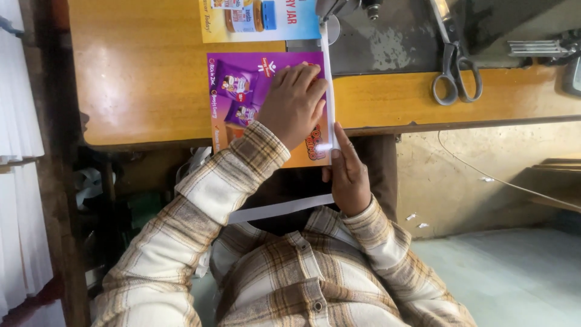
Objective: The person places printed brochures one at a time under a sewing machine and sews a strip of material along the edge.
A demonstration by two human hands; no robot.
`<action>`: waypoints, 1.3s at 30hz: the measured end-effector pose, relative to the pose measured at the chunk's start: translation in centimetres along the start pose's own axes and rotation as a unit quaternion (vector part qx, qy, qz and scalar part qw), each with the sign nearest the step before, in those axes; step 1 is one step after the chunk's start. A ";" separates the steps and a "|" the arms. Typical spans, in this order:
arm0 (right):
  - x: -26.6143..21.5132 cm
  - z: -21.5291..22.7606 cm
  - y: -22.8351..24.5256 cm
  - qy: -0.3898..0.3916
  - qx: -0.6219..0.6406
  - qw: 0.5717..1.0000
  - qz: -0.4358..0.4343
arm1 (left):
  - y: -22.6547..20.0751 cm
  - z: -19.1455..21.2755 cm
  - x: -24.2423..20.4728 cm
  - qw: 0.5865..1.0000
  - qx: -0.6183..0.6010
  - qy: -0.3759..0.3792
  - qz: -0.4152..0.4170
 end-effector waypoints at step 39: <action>2.0 0.6 1.4 0.049 -0.245 0.966 0.062 | 1.0 2.2 2.6 0.999 0.035 0.000 -0.007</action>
Point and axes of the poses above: each hand's wrist, its own x-axis towards the middle knuckle, its own z-axis out of the back of the hand, y = z × x, the point moved 2 cm from there along x, towards the middle knuckle, and after that the axes turned 4 degrees about -z, right-handed, at the moved point
